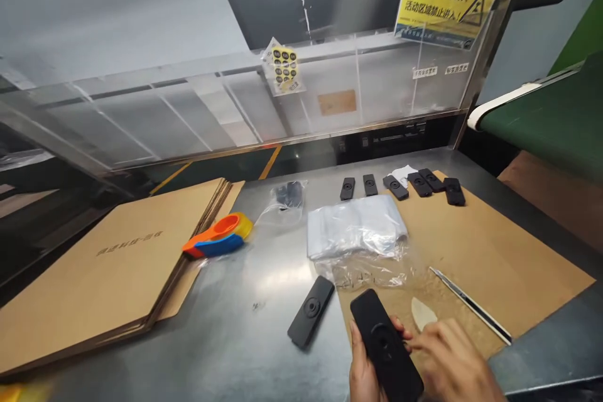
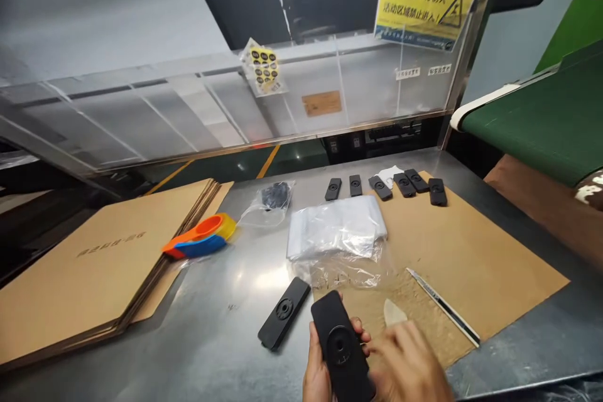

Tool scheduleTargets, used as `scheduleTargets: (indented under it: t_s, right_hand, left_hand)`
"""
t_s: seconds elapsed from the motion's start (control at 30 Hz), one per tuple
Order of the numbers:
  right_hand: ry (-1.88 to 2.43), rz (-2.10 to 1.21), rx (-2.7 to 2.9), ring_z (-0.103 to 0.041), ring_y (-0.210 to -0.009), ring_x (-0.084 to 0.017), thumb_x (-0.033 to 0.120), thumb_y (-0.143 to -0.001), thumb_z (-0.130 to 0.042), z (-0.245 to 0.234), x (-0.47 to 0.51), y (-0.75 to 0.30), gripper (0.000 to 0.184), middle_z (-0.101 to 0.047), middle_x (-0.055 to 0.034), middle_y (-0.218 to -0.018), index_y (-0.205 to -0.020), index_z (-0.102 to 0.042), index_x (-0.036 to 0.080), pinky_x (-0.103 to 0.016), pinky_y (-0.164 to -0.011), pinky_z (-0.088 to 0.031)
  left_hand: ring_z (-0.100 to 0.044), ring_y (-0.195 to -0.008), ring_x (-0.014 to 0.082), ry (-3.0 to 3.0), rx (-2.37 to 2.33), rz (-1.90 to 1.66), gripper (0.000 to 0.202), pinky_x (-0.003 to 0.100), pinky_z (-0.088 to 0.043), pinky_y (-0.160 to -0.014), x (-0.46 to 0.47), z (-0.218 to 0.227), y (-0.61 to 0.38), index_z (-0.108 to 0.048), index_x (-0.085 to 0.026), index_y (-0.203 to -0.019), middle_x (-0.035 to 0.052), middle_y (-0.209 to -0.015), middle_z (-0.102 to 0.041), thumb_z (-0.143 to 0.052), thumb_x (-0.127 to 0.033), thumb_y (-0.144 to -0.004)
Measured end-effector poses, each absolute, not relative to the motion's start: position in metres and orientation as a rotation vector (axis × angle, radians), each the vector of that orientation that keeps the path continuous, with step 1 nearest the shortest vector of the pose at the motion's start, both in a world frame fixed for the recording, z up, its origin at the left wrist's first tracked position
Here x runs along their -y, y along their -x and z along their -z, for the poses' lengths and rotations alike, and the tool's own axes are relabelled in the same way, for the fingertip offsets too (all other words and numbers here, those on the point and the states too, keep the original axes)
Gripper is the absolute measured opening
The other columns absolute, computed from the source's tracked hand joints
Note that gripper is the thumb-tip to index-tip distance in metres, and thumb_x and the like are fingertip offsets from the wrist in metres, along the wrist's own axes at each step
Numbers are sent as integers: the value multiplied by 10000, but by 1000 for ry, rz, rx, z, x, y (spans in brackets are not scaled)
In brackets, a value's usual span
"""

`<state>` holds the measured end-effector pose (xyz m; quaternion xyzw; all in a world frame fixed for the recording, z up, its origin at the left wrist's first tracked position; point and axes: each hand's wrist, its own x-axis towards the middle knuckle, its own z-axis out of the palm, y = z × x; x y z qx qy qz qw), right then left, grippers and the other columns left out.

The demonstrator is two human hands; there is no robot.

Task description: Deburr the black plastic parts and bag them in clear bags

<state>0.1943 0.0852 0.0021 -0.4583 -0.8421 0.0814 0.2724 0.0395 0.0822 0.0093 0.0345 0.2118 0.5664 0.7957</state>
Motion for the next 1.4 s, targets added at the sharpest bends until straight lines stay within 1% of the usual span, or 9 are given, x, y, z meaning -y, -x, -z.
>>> scheduleTargets:
  t_s: [0.13, 0.27, 0.37, 0.47, 0.57, 0.67, 0.8, 0.93, 1.4]
  right_hand:
    - [1606, -91, 2117, -545, -924, -261, 400, -924, -359, 21, -109, -215, 368, -600, -121, -992, -1091, -591, 168, -412, -794, -462]
    - [1636, -99, 2205, -526, -943, -320, 454, -845, -482, 55, -114, -210, 431, -578, -157, -1030, -1143, -604, 168, -493, -784, -463]
    - [1620, -145, 2220, -538, -884, -297, 385, -877, -441, 61, -104, -198, 417, -565, -162, -940, -1154, -593, 112, -477, -749, -484]
    - [1535, -262, 2257, -546, -922, -229, 357, -909, -421, 41, -87, -190, 393, -549, -116, -975, -1224, -527, 148, -374, -783, -503]
    - [1315, -489, 2291, -503, -1055, -180, 282, -924, -431, 4, -65, -181, 423, -480, -95, -1136, -1341, -390, 221, -288, -847, -480]
    - [954, -619, 2410, -436, -1125, -209, 157, -899, -451, -27, -47, -169, 494, -421, -120, -1191, -1377, -338, 217, -337, -895, -448]
    - [718, -634, 2626, -413, -1111, -254, 70, -845, -476, -44, -36, -164, 533, -429, -171, -1197, -1361, -370, 153, -401, -878, -451]
    - [689, -606, 2711, -435, -1088, -261, 8, -795, -468, -42, -30, -181, 568, -476, -188, -1171, -1346, -389, 121, -412, -851, -466]
    - [701, -493, 2715, -418, -1142, -300, 27, -804, -469, -25, -17, -190, 550, -488, -222, -1180, -1345, -381, 66, -456, -862, -460]
  left_hand:
    - [-588, -586, 112, -130, -524, -1084, 642, 206, -426, -601, -62, 9, -18, -715, -98, -756, 63, -648, -662, -416, -665, -785]
    - [-569, -530, 107, -104, -598, -1032, 754, 198, -391, -537, -43, 29, -12, -699, -76, -718, 72, -591, -642, -322, -726, -774]
    - [-575, -530, 125, -136, -610, -969, 818, 211, -386, -544, -32, 34, -7, -686, -46, -725, 99, -568, -639, -301, -768, -739]
    - [-583, -546, 138, -184, -607, -940, 818, 228, -402, -561, -21, 33, -1, -682, -39, -737, 111, -589, -644, -307, -766, -736]
    - [-604, -537, 158, -190, -655, -977, 742, 252, -422, -537, -9, 33, 0, -620, -118, -1099, 85, -664, -670, -327, -717, -775]
    - [-598, -476, 178, -195, -778, -960, 753, 272, -430, -487, 2, 35, -1, -424, -178, -1326, 66, -647, -678, -343, -696, -786]
    - [-634, -618, 180, -231, -1003, -934, 577, 262, -465, -582, 18, 29, -1, -644, -115, -1059, 95, -803, -708, -523, -597, -766]
    - [-574, -466, 158, -146, -843, -746, 737, 259, -427, -483, 29, 20, -4, -673, -55, -707, 97, -564, -627, -311, -690, -800]
    - [-591, -444, 199, -6, -884, -728, 688, 301, -452, -480, 46, 18, -17, -603, -89, -1022, 79, -551, -646, -495, -693, -710]
